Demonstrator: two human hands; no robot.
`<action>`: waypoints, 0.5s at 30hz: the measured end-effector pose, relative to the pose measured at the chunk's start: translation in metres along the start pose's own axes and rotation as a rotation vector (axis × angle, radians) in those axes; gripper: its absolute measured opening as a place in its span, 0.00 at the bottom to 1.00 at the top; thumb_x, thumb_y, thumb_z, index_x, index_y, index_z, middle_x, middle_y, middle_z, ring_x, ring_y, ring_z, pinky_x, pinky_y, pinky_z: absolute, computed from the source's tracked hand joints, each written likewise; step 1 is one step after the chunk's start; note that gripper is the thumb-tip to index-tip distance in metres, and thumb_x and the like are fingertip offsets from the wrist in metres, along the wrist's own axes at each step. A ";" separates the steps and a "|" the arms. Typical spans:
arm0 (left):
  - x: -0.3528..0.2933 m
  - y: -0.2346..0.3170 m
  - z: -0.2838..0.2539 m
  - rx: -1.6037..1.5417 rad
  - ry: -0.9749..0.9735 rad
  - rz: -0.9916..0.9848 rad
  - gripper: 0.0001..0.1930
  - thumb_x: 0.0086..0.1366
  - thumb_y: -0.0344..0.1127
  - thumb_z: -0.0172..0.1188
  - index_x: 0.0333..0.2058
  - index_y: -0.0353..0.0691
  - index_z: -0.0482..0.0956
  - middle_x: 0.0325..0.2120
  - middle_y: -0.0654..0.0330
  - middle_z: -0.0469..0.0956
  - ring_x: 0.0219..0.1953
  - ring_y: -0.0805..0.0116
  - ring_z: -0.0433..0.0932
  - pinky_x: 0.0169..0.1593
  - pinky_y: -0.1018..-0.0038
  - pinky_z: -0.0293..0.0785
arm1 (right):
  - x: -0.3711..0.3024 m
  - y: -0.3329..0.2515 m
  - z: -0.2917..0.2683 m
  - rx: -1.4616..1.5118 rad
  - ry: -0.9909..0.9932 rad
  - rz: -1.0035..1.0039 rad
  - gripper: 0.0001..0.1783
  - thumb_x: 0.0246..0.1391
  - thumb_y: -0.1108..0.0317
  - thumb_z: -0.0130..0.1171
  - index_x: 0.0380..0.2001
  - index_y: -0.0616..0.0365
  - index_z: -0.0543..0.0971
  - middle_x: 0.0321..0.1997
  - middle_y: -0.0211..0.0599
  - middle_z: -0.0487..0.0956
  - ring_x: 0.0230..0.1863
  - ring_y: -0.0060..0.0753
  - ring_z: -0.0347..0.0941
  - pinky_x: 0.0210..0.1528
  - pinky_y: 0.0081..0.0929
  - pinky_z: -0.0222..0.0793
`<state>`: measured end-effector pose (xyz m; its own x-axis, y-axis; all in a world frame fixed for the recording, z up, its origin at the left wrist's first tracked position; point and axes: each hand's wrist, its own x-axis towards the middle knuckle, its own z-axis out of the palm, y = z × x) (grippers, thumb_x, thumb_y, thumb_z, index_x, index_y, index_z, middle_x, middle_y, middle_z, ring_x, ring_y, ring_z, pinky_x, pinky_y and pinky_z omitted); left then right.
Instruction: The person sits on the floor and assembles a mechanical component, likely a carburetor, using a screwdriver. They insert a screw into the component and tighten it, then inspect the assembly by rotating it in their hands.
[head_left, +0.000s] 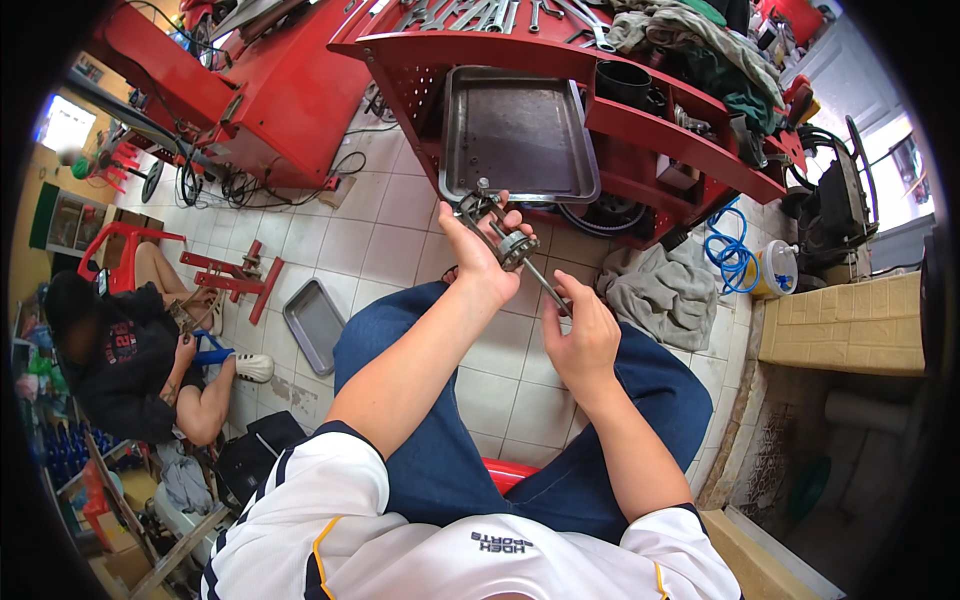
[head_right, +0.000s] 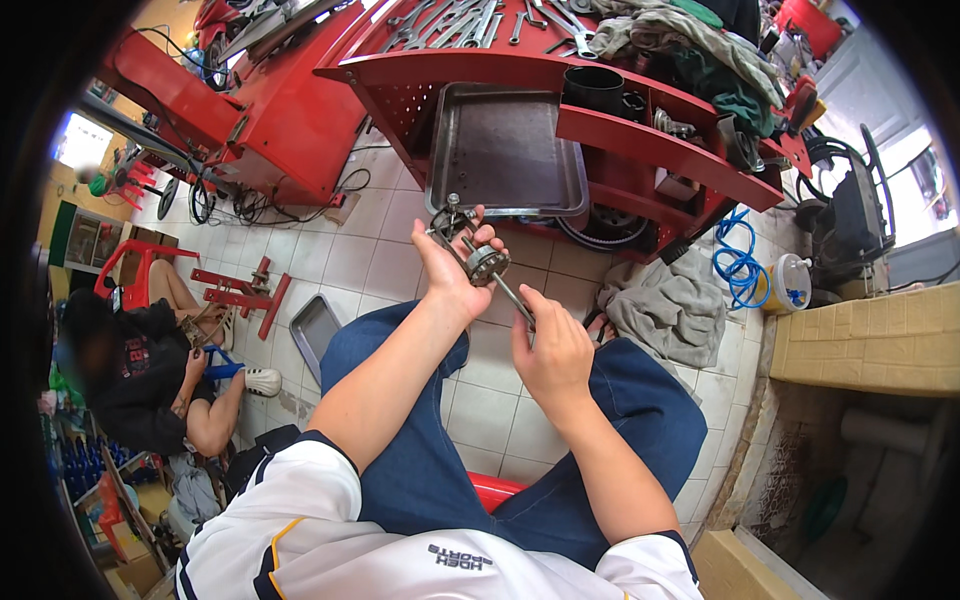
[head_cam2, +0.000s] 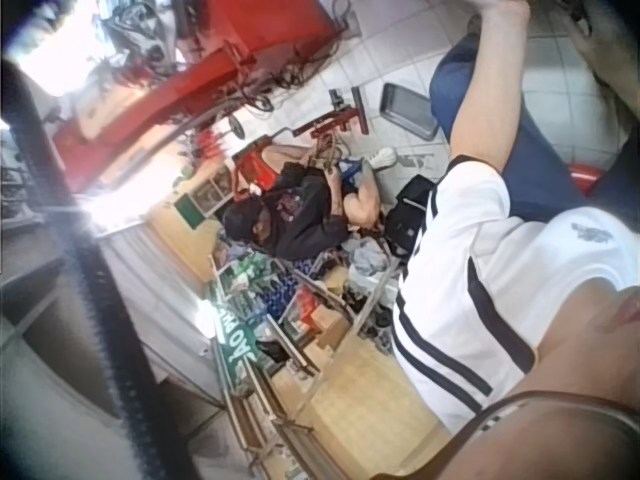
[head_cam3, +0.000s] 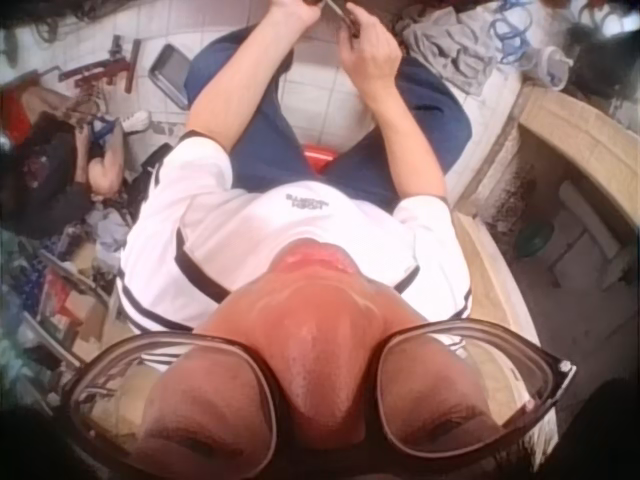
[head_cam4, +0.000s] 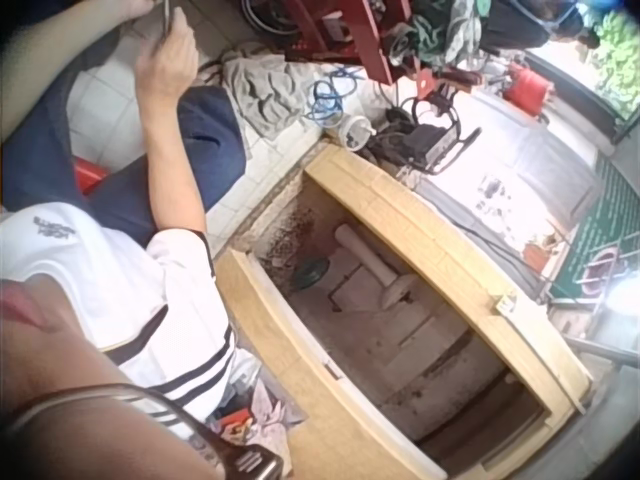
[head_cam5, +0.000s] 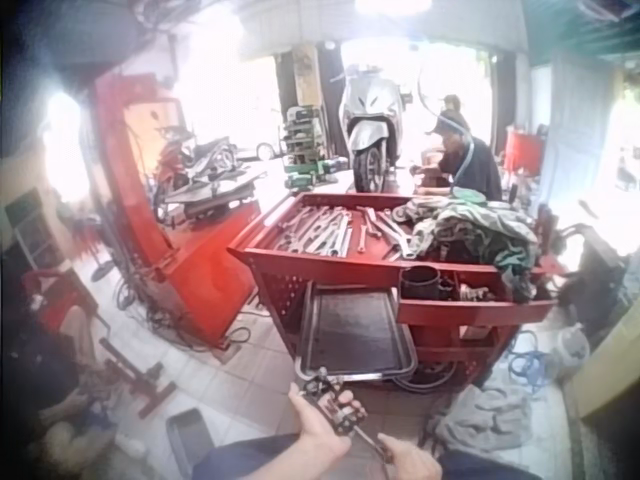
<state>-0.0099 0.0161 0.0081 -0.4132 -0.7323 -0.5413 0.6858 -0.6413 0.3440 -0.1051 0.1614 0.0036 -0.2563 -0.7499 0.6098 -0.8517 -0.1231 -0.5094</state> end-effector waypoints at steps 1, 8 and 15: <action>0.001 0.000 0.000 -0.008 -0.003 0.000 0.43 0.68 0.77 0.24 0.44 0.44 0.77 0.23 0.65 0.71 0.29 0.66 0.73 0.39 0.68 0.73 | -0.001 0.003 0.001 -0.025 0.011 -0.029 0.17 0.58 0.70 0.67 0.51 0.55 0.79 0.21 0.28 0.78 0.20 0.34 0.74 0.28 0.28 0.68; 0.004 0.002 -0.003 -0.009 -0.058 -0.047 0.44 0.67 0.78 0.24 0.45 0.44 0.77 0.23 0.66 0.71 0.28 0.67 0.73 0.38 0.68 0.73 | -0.004 -0.006 -0.007 0.055 -0.105 0.134 0.16 0.58 0.69 0.67 0.49 0.55 0.79 0.21 0.30 0.80 0.20 0.34 0.76 0.27 0.28 0.69; 0.012 0.012 -0.004 -0.044 -0.029 0.007 0.44 0.67 0.78 0.24 0.46 0.43 0.77 0.23 0.66 0.71 0.28 0.66 0.73 0.38 0.68 0.73 | -0.005 0.002 -0.009 0.067 -0.053 0.052 0.15 0.53 0.70 0.70 0.44 0.57 0.81 0.33 0.34 0.84 0.26 0.31 0.80 0.29 0.27 0.72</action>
<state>-0.0044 0.0005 0.0024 -0.4250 -0.7432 -0.5167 0.7140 -0.6261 0.3133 -0.1097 0.1712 0.0053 -0.2736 -0.7893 0.5497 -0.8049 -0.1250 -0.5801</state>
